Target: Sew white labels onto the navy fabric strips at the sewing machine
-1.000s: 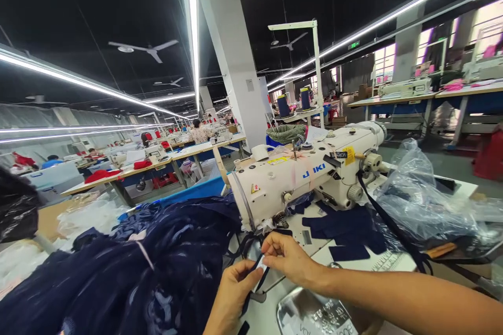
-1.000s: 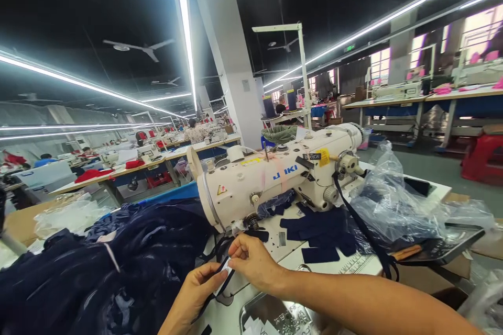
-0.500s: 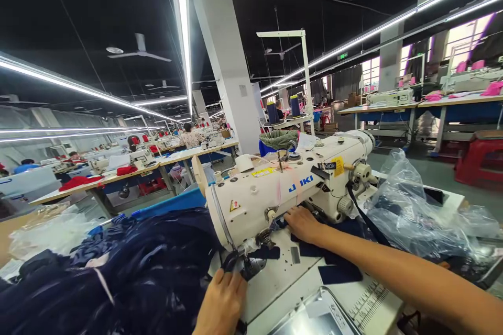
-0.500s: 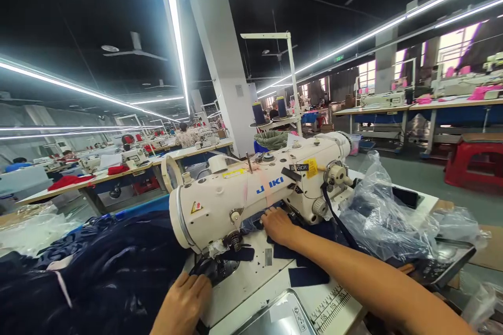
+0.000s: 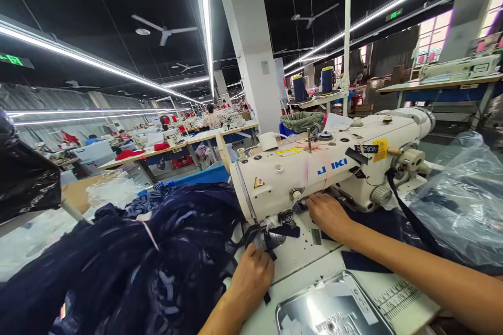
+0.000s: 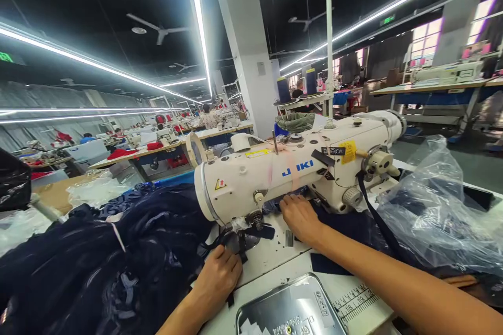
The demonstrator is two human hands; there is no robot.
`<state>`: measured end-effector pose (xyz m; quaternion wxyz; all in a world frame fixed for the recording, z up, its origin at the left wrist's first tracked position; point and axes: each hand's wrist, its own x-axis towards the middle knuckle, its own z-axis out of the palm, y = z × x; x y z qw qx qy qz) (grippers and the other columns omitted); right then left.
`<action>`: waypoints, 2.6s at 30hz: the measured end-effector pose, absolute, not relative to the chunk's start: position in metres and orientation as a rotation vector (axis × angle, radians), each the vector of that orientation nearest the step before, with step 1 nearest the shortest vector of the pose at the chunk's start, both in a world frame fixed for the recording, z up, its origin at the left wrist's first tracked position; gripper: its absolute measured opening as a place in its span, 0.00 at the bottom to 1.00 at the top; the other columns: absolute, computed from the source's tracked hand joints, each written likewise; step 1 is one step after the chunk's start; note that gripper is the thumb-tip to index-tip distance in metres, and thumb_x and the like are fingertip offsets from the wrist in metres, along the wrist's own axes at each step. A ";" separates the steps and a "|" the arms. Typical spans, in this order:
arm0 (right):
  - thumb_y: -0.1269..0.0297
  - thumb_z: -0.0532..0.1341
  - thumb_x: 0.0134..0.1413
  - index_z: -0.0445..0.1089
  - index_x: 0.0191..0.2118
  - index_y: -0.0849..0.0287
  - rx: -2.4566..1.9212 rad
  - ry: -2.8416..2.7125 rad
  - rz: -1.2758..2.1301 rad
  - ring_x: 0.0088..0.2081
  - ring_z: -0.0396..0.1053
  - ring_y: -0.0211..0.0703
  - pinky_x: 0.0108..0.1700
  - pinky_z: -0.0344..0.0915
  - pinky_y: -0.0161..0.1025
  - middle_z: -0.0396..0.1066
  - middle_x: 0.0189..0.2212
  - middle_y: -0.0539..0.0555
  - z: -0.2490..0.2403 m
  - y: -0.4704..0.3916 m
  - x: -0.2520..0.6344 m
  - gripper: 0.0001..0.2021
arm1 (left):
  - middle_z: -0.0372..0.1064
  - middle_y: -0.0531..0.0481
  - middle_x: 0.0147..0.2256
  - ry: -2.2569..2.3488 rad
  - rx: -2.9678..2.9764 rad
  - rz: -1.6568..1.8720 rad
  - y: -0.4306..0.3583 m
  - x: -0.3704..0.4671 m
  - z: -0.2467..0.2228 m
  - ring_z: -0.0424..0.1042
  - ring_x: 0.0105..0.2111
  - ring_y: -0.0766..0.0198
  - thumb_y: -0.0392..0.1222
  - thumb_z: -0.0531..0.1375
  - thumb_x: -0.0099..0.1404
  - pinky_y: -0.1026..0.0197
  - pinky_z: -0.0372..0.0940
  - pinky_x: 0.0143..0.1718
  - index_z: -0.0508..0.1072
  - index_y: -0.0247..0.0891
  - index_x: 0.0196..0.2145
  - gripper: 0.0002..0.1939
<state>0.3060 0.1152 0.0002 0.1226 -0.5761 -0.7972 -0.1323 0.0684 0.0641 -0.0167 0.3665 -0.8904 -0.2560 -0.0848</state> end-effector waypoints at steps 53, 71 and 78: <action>0.76 0.47 0.54 0.61 0.52 0.63 -0.840 -2.874 0.003 0.45 0.58 0.50 0.44 0.59 0.46 0.61 0.51 0.58 -0.008 0.061 0.295 0.20 | 0.64 0.51 0.18 -0.746 -2.294 -0.316 0.060 0.062 -0.025 0.62 0.20 0.64 0.24 0.52 0.56 0.59 0.49 0.27 0.63 0.34 0.20 0.12; 0.76 0.49 0.50 0.66 0.30 0.64 -1.023 -2.511 0.263 0.32 0.63 0.43 0.37 0.59 0.39 0.67 0.29 0.57 -0.012 0.082 0.279 0.09 | 0.64 0.53 0.18 -0.762 -2.282 -0.354 0.061 0.060 -0.029 0.62 0.19 0.64 0.25 0.53 0.55 0.59 0.49 0.27 0.63 0.35 0.20 0.10; 0.74 0.48 0.47 0.55 0.19 0.60 -1.120 -2.332 0.730 0.19 0.52 0.32 0.22 0.50 0.30 0.54 0.15 0.45 0.008 0.079 0.278 0.09 | 0.62 0.54 0.18 -0.756 -2.256 -0.398 0.062 0.058 -0.029 0.61 0.19 0.65 0.24 0.52 0.56 0.59 0.48 0.28 0.61 0.36 0.19 0.13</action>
